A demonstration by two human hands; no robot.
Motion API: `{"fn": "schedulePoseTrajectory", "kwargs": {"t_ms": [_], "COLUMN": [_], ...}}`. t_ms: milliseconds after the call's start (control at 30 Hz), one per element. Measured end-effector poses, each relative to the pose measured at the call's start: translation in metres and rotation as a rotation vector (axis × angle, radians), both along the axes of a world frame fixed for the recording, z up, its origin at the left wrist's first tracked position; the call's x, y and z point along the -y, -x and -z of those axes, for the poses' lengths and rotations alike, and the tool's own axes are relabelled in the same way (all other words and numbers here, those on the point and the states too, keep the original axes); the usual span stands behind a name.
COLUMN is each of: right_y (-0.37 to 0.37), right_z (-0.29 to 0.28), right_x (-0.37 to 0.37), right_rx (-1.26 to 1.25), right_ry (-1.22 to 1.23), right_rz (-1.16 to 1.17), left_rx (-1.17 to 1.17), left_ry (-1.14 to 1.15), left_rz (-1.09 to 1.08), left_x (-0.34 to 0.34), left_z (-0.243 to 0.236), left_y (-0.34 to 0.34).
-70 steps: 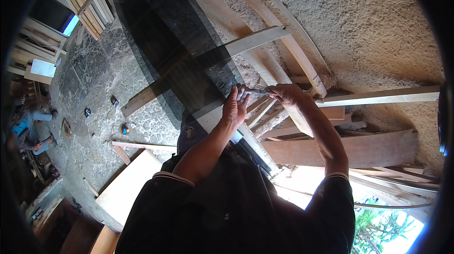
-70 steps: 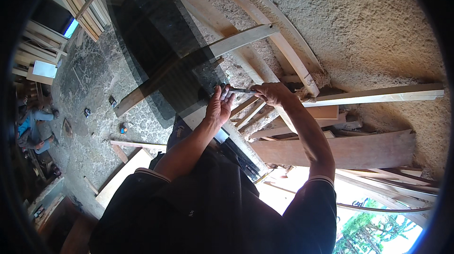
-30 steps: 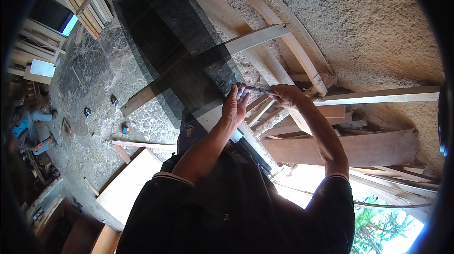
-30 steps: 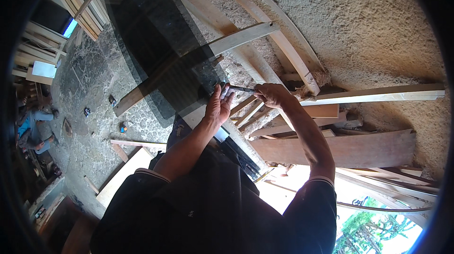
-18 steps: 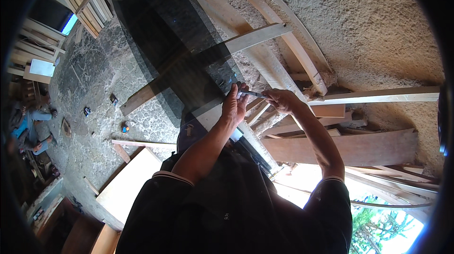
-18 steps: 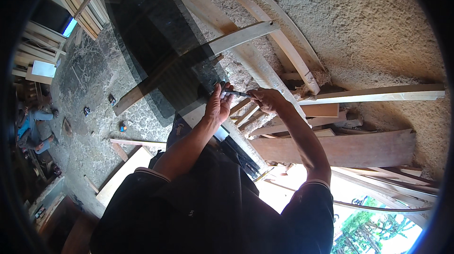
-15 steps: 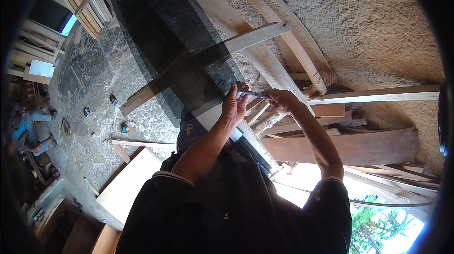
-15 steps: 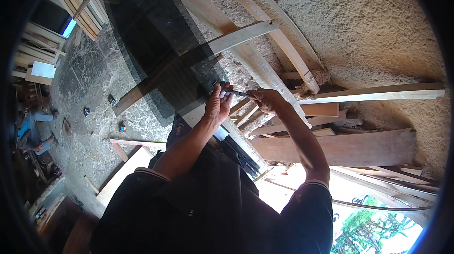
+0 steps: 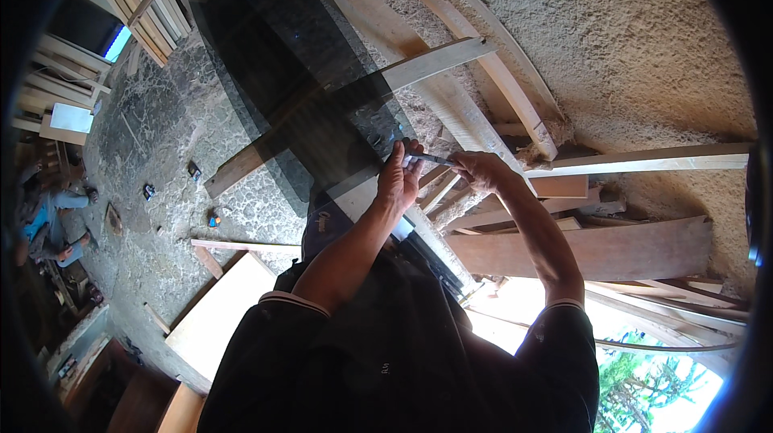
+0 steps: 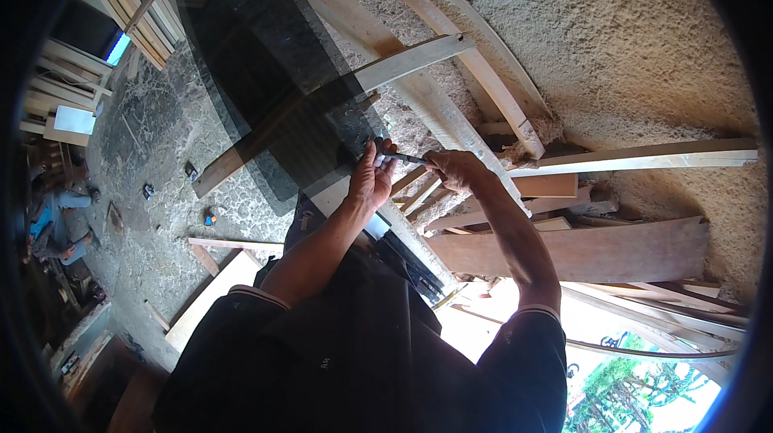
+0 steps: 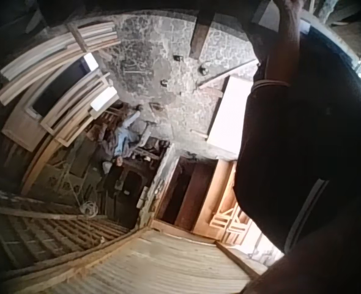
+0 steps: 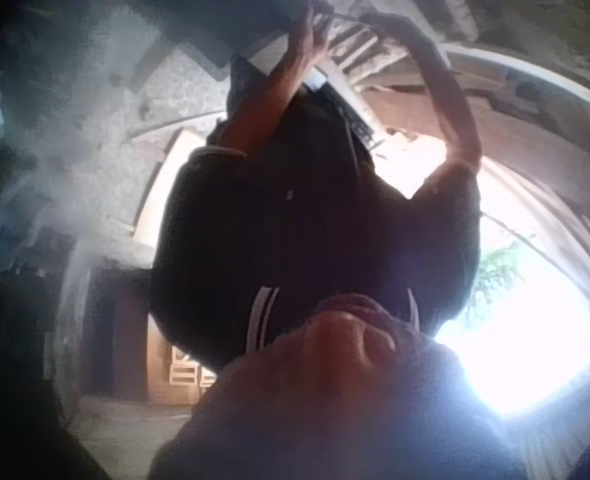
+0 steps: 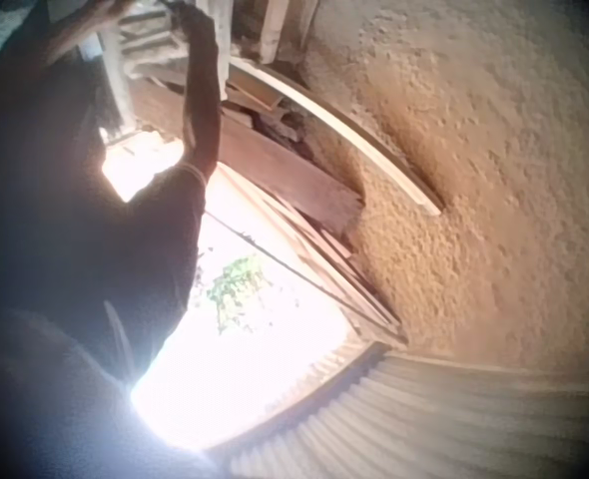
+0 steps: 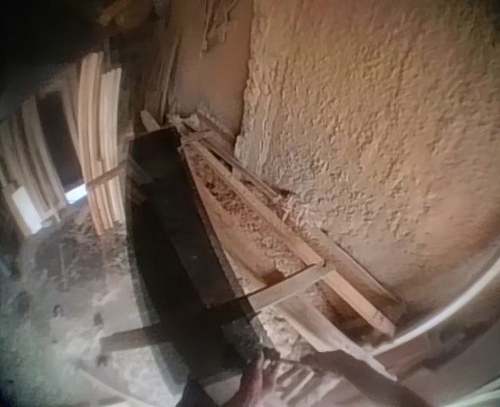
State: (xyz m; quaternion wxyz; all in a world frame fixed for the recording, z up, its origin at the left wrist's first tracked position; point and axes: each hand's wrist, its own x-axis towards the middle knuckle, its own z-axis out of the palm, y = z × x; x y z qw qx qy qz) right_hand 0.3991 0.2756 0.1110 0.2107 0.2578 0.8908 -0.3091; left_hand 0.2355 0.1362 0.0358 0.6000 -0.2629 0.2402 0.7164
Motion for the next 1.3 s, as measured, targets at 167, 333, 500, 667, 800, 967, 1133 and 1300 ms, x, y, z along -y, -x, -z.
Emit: {"fn": "schedulePoseTrajectory", "kwargs": {"t_ms": [167,333,500,667,800,967,1133,1300], "right_y": [-0.007,-0.028,-0.016,0.004,0.013,0.016,0.018,0.026], "right_z": [0.011,0.027,0.011,0.001,0.001,0.007,0.008,0.004], "right_x": [-0.005,0.0,-0.012,-0.031,-0.038,-0.044,-0.048,-0.052], "right_rx": [-0.054,-0.06,-0.15,-0.097,-0.061,-0.055,-0.05,0.014], "right_ry": [-0.015,-0.068,-0.073,-0.135,-0.131,-0.135,-0.106,-0.106], "right_rz": [-0.018,0.057,0.013,-0.12,-0.177,-0.212,-0.217,-0.248], "left_rx": [0.007,0.029,0.03,0.019,0.025,0.046,0.043,0.044], "left_ry": [-0.01,0.031,0.041,0.023,0.052,0.046,0.042,0.033], "left_rz": [-0.009,-0.009,-0.009,-0.008,-0.009,-0.016,-0.024,-0.032], "left_x": [0.001,-0.002,0.001,0.004,0.007,0.007,0.007,0.008], "left_z": [-0.001,-0.003,-0.007,-0.007,-0.005,-0.002,-0.001,-0.001], "left_y": [-0.001,0.0,0.002,0.0,0.002,0.002,0.002,0.002]}}
